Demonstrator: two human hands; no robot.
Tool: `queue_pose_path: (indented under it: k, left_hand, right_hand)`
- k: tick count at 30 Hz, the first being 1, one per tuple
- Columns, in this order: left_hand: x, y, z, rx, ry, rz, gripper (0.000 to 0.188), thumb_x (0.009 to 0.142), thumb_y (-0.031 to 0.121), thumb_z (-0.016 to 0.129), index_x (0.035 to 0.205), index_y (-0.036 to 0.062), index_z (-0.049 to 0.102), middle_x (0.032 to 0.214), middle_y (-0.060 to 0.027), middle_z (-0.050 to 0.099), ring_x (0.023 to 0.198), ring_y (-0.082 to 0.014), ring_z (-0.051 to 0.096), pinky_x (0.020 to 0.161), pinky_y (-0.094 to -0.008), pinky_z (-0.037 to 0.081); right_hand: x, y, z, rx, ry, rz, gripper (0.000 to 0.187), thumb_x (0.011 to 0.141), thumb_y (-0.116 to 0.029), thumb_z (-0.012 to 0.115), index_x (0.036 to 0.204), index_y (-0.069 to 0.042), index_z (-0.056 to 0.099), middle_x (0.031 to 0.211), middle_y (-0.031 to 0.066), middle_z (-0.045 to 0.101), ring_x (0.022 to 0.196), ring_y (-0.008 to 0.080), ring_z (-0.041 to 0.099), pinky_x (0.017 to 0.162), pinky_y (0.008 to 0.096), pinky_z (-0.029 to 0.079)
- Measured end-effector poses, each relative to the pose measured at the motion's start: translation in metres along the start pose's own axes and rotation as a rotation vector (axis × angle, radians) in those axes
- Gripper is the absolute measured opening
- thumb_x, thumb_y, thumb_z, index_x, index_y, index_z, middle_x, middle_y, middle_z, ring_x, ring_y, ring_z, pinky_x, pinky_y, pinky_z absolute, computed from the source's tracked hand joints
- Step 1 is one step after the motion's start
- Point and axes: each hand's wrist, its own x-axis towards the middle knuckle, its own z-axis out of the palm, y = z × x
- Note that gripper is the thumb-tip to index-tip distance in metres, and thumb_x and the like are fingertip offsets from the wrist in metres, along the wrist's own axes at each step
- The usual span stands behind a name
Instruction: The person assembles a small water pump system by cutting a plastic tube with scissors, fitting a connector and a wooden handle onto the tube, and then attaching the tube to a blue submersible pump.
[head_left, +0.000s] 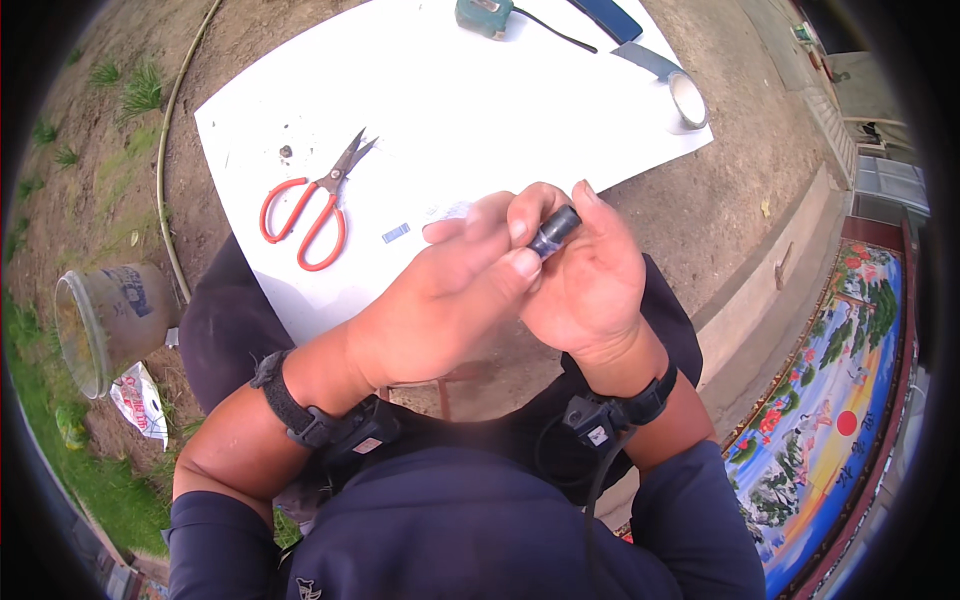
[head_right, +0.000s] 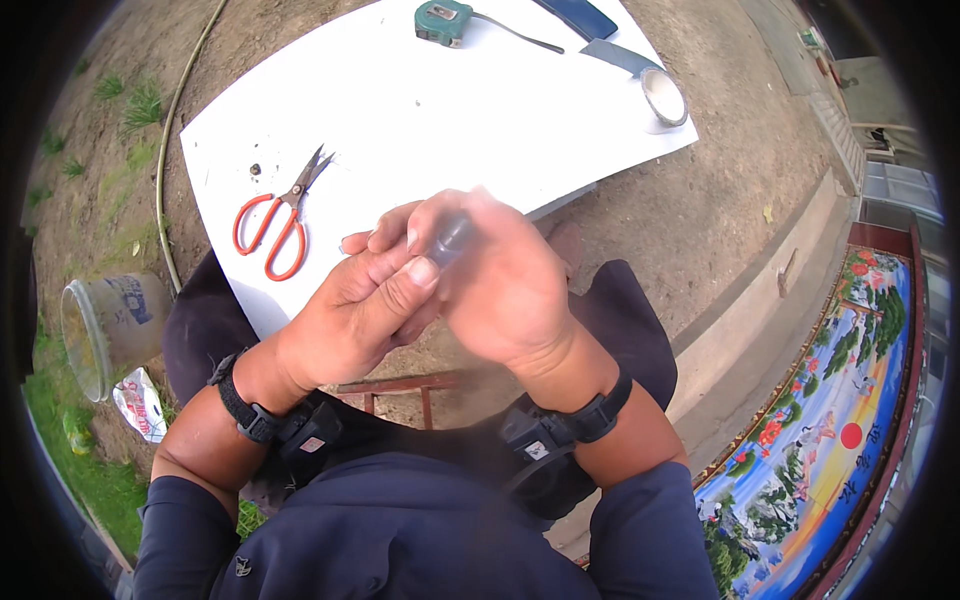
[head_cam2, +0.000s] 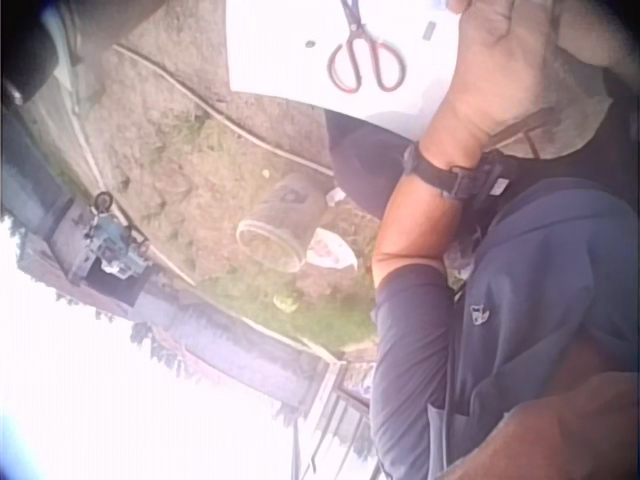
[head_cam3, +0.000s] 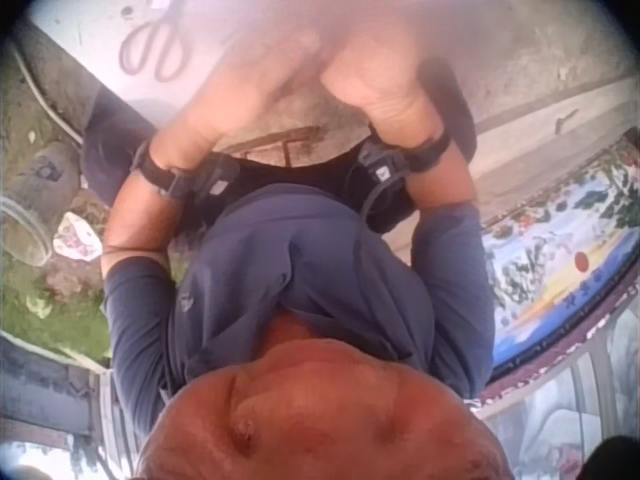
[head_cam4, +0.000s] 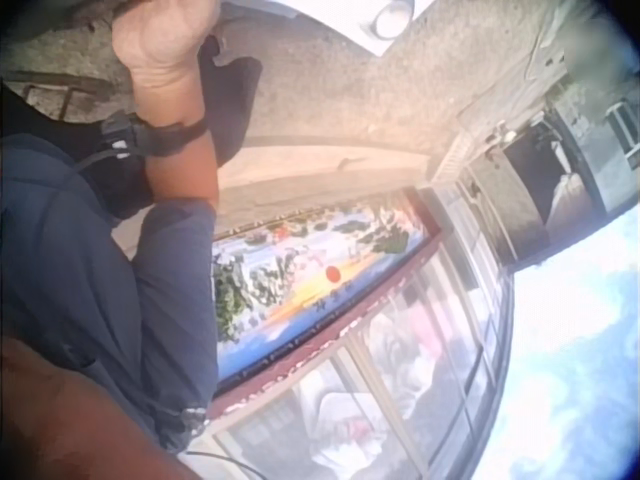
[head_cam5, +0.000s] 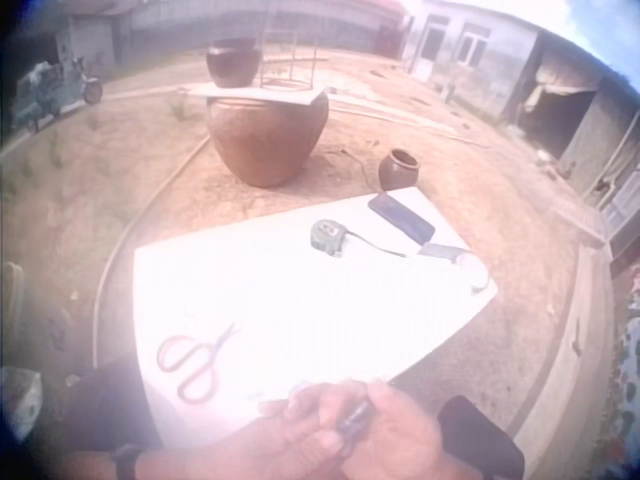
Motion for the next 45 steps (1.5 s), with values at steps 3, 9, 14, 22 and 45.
queue_pose_path:
  k: [3,9,14,22,45]
  left_hand:
    - [0.000,-0.006,-0.003,0.109,-0.004,0.066,0.032,0.110,0.030,0.044,0.111,0.0031,0.060,0.073,0.0014,0.046,0.062,-0.0075,0.040,0.058,-0.0240,0.036]
    - [0.000,0.002,-0.006,0.229,-0.058,0.109,0.031,0.109,0.029,0.048,0.104,0.0013,0.063,0.078,0.0003,0.051,0.069,-0.0079,0.047,0.063,-0.0244,0.039]
    - [0.002,0.001,-0.013,0.291,-0.110,0.247,0.032,0.108,0.029,0.049,0.113,0.0009,0.065,0.085,0.0008,0.055,0.077,-0.0086,0.048,0.070,-0.0251,0.043]
    - [-0.013,0.007,-0.014,0.136,-0.204,0.081,0.026,0.106,0.022,0.052,0.109,-0.0014,0.063,0.106,-0.0064,0.060,0.094,-0.0158,0.056,0.082,-0.0307,0.047]
    - [-0.008,0.002,-0.006,0.427,-0.064,0.436,0.026,0.106,0.023,0.055,0.114,-0.0004,0.062,0.098,-0.0055,0.063,0.090,-0.0147,0.060,0.083,-0.0289,0.050]
  right_hand:
    - [-0.002,-0.002,0.013,-0.128,0.186,0.063,0.063,0.100,-0.053,0.033,0.122,0.000,0.058,0.132,0.0294,0.057,0.133,0.0442,0.049,0.115,0.0533,0.036]
    - [-0.009,-0.009,0.009,-0.041,0.096,0.202,0.059,0.101,-0.041,0.041,0.131,0.009,0.050,0.139,0.0255,0.053,0.126,0.0295,0.056,0.107,0.0374,0.046]
    - [-0.010,-0.005,0.009,-0.050,0.092,0.214,0.054,0.102,-0.034,0.040,0.133,0.009,0.050,0.140,0.0245,0.052,0.126,0.0283,0.056,0.107,0.0371,0.045]
    - [-0.010,0.000,0.021,-0.347,0.032,0.235,0.091,0.083,-0.066,0.045,0.138,0.006,0.049,0.149,0.0346,0.042,0.141,0.0419,0.042,0.119,0.0499,0.028]
    - [-0.013,-0.007,0.009,-0.387,-0.025,0.167,0.063,0.098,-0.042,0.055,0.132,0.011,0.055,0.132,0.0272,0.057,0.125,0.0312,0.054,0.103,0.0402,0.044]
